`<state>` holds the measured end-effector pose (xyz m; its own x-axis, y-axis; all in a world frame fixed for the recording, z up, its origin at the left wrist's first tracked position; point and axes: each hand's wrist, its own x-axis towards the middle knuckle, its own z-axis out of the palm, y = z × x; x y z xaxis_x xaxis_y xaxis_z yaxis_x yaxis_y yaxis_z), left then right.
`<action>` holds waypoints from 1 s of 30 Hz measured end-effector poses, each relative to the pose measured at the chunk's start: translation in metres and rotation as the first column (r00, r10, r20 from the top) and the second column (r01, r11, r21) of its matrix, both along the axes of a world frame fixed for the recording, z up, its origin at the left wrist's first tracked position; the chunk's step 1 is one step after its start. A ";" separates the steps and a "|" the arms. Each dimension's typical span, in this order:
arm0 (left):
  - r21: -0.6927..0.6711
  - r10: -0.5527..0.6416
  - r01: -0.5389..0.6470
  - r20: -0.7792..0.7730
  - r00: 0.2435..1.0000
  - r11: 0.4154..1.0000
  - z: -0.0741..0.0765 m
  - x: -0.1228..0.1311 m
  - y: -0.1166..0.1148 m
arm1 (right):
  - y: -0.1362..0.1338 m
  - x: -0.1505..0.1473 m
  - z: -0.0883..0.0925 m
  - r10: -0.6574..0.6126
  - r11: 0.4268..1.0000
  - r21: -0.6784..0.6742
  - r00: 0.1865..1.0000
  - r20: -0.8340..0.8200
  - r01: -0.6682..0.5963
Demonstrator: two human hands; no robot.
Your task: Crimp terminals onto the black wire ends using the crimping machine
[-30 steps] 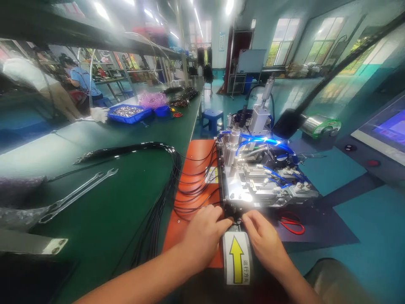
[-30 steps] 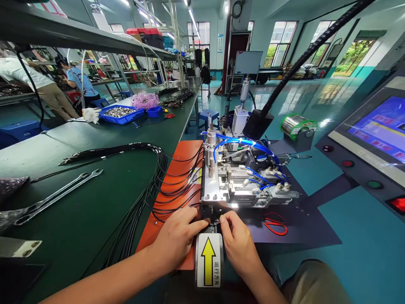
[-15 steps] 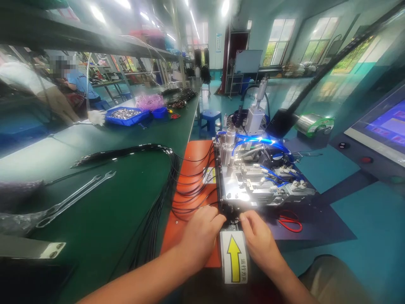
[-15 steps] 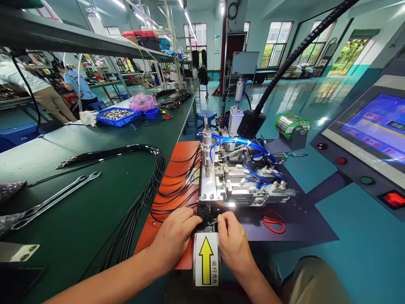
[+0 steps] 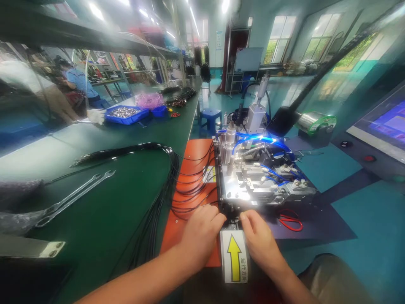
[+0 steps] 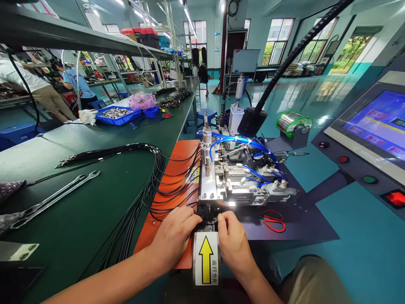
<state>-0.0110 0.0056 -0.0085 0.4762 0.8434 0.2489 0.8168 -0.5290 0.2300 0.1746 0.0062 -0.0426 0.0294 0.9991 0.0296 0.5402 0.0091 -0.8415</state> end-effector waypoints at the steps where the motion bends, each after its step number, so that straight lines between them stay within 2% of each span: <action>1: 0.001 -0.002 0.002 -0.003 1.000 1.000 0.000 0.000 0.000 | 0.000 0.000 0.000 -0.005 1.000 -0.002 1.000 -0.005 0.005; 11: -0.040 0.022 -0.022 0.006 1.000 0.999 0.007 0.003 -0.006 | -0.001 0.001 0.006 -0.030 1.000 -0.006 0.996 -0.083 0.030; 16: -0.052 -0.005 0.003 -0.032 0.999 0.999 0.009 0.002 -0.006 | -0.025 0.009 0.015 -0.185 0.981 0.032 0.976 -0.115 0.190; 18: -0.040 -0.009 0.008 -0.034 0.999 0.999 0.008 0.002 -0.006 | -0.041 0.010 0.020 -0.176 0.980 0.065 0.975 -0.139 0.186; 20: -0.035 -0.009 0.007 -0.043 0.999 0.999 0.009 0.002 -0.007 | -0.057 0.009 0.024 -0.084 0.991 0.096 0.988 -0.129 0.097; 22: -0.040 -0.018 0.015 -0.064 0.998 0.999 0.011 0.001 -0.007 | -0.072 0.007 0.025 0.065 0.988 0.149 0.992 -0.112 -0.048; 26: -0.045 -0.033 0.028 -0.106 0.994 0.999 0.014 0.001 -0.008 | -0.091 0.006 0.021 0.356 0.907 0.251 0.934 -0.026 -0.339; 30: -0.024 -0.012 0.009 -0.100 0.995 1.000 0.015 0.001 -0.009 | -0.096 0.009 0.016 0.467 0.841 0.294 0.884 0.029 -0.454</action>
<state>-0.0098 -0.0032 0.0068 0.5064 0.8434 0.1794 0.8309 -0.5329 0.1598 0.1836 -0.0901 -0.0265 -0.4245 0.8457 0.3233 0.3781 0.4900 -0.7854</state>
